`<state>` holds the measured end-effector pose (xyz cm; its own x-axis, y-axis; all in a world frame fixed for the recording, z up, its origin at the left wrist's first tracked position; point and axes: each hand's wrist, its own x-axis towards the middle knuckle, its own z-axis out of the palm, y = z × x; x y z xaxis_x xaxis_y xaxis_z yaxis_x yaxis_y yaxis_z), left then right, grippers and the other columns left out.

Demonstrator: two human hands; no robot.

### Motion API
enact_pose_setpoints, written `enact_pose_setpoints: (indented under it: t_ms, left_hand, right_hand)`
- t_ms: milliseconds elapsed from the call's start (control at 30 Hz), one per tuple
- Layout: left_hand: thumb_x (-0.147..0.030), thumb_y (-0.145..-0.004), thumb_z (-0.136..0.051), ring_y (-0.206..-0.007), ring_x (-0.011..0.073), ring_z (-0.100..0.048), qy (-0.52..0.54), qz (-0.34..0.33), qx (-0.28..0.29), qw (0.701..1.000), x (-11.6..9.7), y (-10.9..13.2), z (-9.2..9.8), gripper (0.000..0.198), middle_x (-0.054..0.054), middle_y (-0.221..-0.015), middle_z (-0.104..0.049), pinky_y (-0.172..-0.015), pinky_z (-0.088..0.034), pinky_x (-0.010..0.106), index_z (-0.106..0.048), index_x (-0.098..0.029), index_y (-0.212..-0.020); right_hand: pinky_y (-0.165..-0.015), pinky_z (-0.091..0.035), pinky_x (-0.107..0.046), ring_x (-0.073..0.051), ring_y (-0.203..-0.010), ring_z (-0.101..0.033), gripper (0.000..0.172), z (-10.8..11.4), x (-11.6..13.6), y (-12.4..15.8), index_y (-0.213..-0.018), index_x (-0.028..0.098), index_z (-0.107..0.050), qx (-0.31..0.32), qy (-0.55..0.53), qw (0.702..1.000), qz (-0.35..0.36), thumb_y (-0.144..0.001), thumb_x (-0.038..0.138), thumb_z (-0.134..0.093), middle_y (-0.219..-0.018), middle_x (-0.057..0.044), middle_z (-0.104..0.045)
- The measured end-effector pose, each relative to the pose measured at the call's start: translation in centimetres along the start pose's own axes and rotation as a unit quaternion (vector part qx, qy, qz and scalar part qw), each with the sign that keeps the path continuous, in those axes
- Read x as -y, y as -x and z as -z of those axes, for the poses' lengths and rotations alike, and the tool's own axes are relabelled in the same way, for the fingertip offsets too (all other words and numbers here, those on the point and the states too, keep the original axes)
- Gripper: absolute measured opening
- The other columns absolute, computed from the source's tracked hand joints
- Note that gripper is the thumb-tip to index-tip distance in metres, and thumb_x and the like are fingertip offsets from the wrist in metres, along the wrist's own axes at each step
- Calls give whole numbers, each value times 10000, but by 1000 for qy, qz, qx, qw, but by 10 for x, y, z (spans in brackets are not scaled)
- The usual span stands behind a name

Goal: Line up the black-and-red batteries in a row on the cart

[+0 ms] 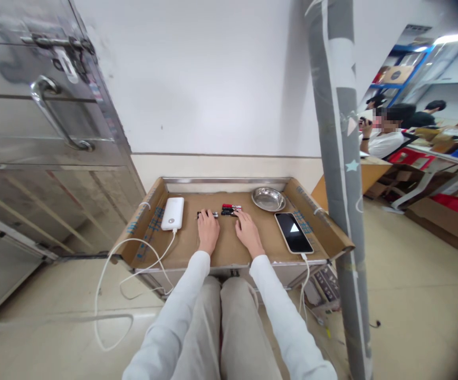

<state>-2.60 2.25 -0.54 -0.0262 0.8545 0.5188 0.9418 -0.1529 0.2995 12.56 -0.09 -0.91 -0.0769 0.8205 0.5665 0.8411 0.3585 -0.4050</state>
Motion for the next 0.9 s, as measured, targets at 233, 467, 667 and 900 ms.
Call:
enact_pose_setpoints:
  t_ms: [233,467,667,900]
  left_hand:
    - [-96,-819,-386,-1008,258,-504,45,-147,43,987,0,-4,-1,258,123,-1004,-528,-913,-406,399,-514,-140,-1039]
    - [-127,-852,-384,-1009,263,-487,69,-161,80,981,0,-4,-3,280,126,-1039,-510,-927,-392,421,-540,-167,-1081]
    - [-162,-869,-395,-986,245,-493,82,-191,93,974,0,-6,-3,238,98,-995,-515,-923,-399,419,-548,-189,-1050]
    - [-254,-887,-453,-982,237,-506,103,-201,85,971,0,-6,0,187,91,-1015,-530,-930,-395,409,-531,-183,-1041]
  right_hand:
    - [-1003,-399,-404,-209,-1161,-468,373,0,-1,1,-1123,175,-596,2,42,999,-18,-836,93,-372,-1272,-112,-531]
    - [-948,-416,-389,-223,-1090,-482,321,0,-1,2,-1056,175,-611,3,59,998,-16,-844,106,-381,-1203,-117,-552]
    - [-928,-406,-386,-225,-1060,-480,339,0,-3,0,-1103,168,-575,-3,73,997,-20,-842,95,-372,-1158,-120,-562]
    - [-875,-412,-363,-230,-959,-489,217,-1,-3,1,-984,168,-576,0,99,995,-24,-865,140,-397,-1012,-108,-578]
